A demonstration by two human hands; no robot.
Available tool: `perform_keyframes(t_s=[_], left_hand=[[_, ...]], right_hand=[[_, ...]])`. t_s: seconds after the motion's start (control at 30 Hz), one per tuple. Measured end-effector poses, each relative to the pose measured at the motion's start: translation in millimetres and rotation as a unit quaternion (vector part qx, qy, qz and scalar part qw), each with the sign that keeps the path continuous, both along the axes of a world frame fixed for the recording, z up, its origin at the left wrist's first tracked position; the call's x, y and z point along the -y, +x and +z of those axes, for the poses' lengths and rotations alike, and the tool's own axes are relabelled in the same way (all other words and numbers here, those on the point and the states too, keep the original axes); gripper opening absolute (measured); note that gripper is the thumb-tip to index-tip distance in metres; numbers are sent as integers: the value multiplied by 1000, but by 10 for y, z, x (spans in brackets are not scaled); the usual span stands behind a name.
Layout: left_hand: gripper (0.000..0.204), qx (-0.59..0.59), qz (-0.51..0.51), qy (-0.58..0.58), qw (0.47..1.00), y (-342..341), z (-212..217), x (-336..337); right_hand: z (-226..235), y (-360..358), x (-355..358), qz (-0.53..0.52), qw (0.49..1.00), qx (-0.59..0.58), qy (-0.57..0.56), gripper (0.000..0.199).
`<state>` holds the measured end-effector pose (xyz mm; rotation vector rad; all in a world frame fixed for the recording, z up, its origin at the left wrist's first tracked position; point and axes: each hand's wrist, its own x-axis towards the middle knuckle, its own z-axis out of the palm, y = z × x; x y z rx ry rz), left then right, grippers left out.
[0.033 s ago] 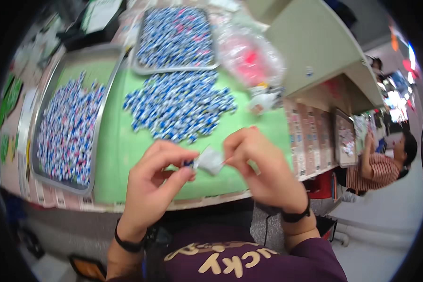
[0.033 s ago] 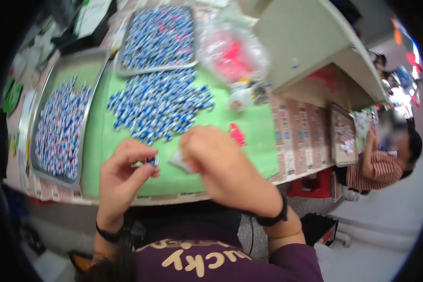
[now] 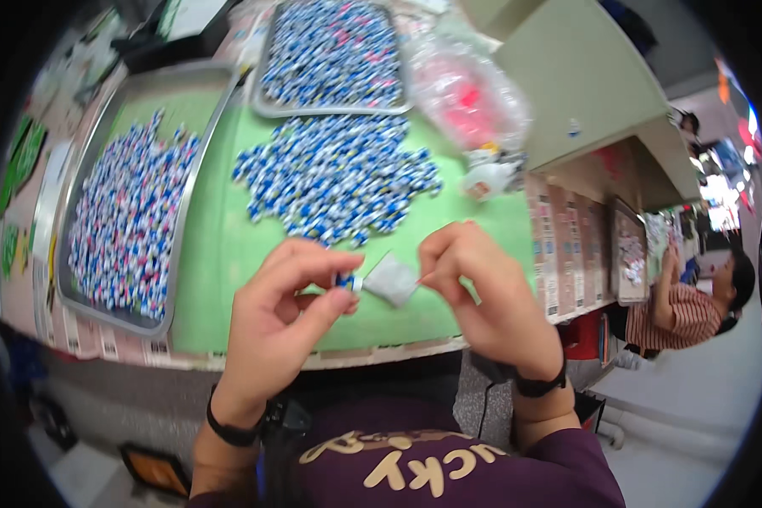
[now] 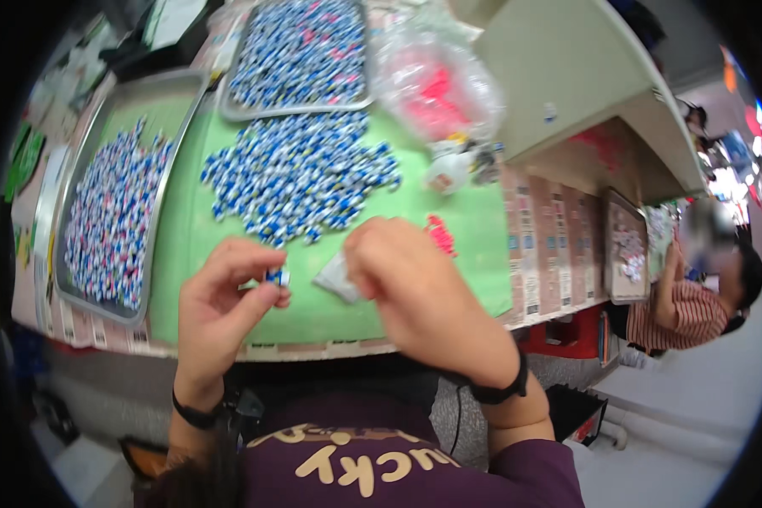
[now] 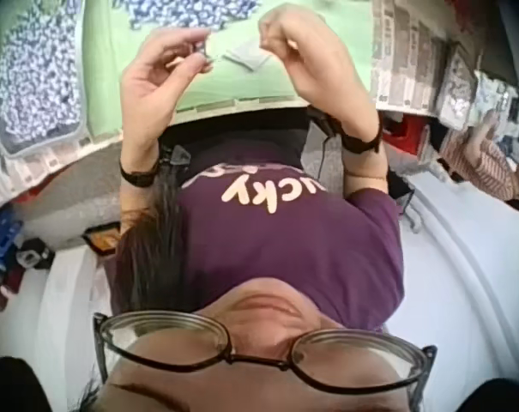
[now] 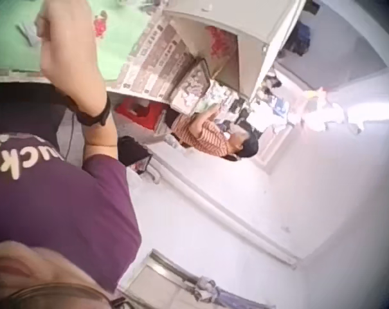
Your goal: The person pours blue and white capsules from a blue crate into a metal tray, then sits on a stool to handle them. They pick up a small white packet, open it, and use a glue bottle to attach pink pieces to the capsules one by one.
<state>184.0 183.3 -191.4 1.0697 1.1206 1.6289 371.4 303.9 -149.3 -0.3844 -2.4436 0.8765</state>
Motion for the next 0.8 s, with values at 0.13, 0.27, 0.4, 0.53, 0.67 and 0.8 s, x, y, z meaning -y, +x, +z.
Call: perform_keyframes(t_s=[0.13,0.27,0.4,0.53,0.67,0.8], left_hand=[[28,18,27,33,999,-173,-129,106],[27,30,47,39,998,-190,-127,67],[26,31,25,45,998,-201,-168,45],[26,80,32,30,996,-135,-144,40],[27,117,16,18,993,-95,-108,29],[27,102,-4,39,994,-46,-135,-15]], right_hand=[[-143,-26,7,-19,995,87,55,23],[-127,-81,-47,-20,988,107,112,22],[-115,-123,-79,-24,982,122,145,21],[-124,-138,-91,-24,980,131,147,21],[-90,-101,-66,-37,986,136,91,23],[35,-90,71,-50,994,20,-91,26]])
